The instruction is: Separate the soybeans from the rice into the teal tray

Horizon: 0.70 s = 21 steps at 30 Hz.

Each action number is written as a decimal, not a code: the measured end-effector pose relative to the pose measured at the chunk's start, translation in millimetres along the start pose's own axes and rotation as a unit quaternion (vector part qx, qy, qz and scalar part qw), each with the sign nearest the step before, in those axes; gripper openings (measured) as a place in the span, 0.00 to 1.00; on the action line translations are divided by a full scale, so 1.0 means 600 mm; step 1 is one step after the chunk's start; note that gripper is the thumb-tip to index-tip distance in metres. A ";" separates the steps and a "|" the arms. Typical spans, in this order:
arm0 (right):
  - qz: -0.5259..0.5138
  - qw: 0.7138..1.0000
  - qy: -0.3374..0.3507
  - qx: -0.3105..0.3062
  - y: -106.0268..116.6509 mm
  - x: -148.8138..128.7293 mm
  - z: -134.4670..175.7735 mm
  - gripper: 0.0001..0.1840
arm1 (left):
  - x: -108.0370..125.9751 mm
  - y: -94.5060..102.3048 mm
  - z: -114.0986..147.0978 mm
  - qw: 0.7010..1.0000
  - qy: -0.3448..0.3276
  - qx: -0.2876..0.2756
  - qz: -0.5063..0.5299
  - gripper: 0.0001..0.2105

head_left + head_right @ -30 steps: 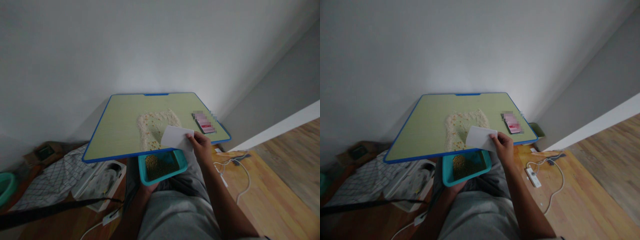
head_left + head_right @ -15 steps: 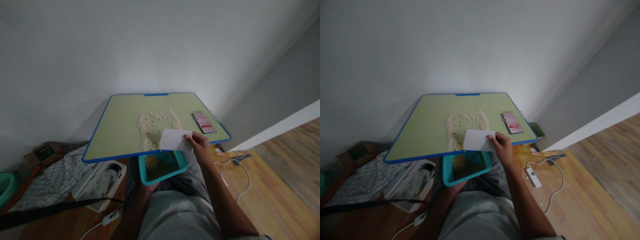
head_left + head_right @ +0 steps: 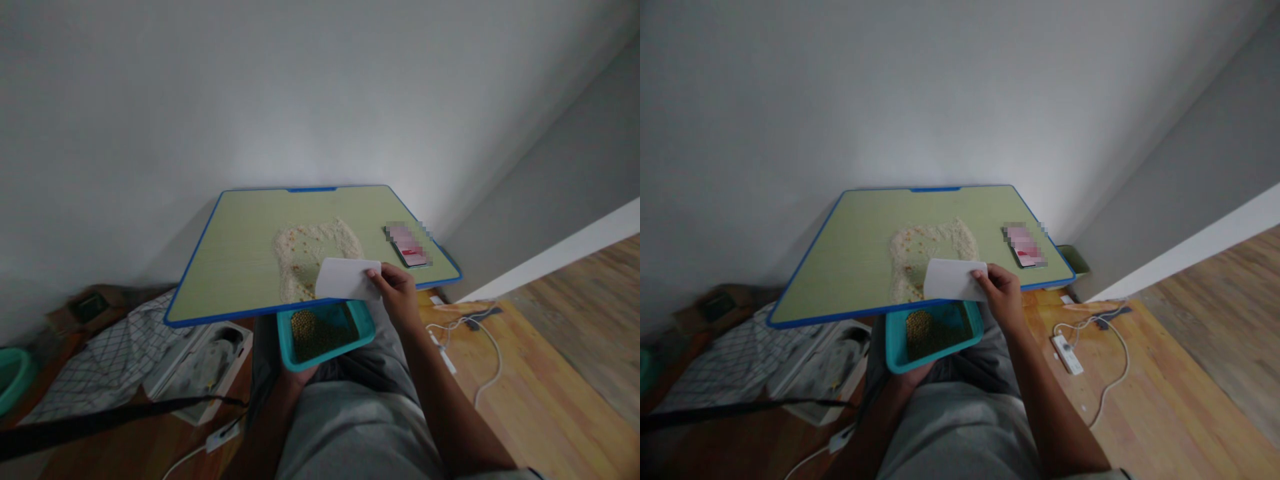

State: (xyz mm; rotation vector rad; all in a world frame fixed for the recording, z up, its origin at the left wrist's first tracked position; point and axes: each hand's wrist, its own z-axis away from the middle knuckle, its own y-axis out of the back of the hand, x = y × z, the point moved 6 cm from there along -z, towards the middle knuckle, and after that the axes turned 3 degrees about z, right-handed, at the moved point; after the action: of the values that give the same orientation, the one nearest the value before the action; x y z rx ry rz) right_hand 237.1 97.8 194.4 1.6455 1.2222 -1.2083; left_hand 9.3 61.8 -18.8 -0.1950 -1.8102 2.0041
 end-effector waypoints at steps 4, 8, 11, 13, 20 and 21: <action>-0.014 1.000 -0.010 0.000 0.002 0.004 0.001 0.19 | 0.000 0.002 0.000 0.998 -0.016 0.069 -0.001 0.23; -0.020 1.000 -0.012 0.013 0.004 0.004 0.002 0.19 | 0.003 0.017 0.001 0.998 -0.022 0.058 -0.002 0.21; -0.013 1.000 -0.006 0.020 0.004 0.002 0.003 0.20 | 0.001 0.026 0.000 1.000 0.002 0.009 -0.001 0.19; -0.009 1.000 -0.002 0.027 0.005 0.000 0.004 0.21 | 0.002 0.033 -0.001 1.000 0.002 -0.004 -0.003 0.20; 0.002 1.000 0.004 0.003 -0.004 -0.006 0.014 0.19 | -0.003 0.037 -0.012 1.000 -0.011 -0.017 0.006 0.25; 0.003 1.000 0.004 -0.002 -0.007 -0.005 0.015 0.19 | -0.004 0.035 -0.013 1.000 -0.013 -0.023 0.008 0.24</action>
State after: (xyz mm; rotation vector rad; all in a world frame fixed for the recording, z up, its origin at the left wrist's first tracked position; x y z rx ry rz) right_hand 230.8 90.0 195.0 1.6514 1.2237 -1.1958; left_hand 10.0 66.5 -40.7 -0.1972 -1.8773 1.9864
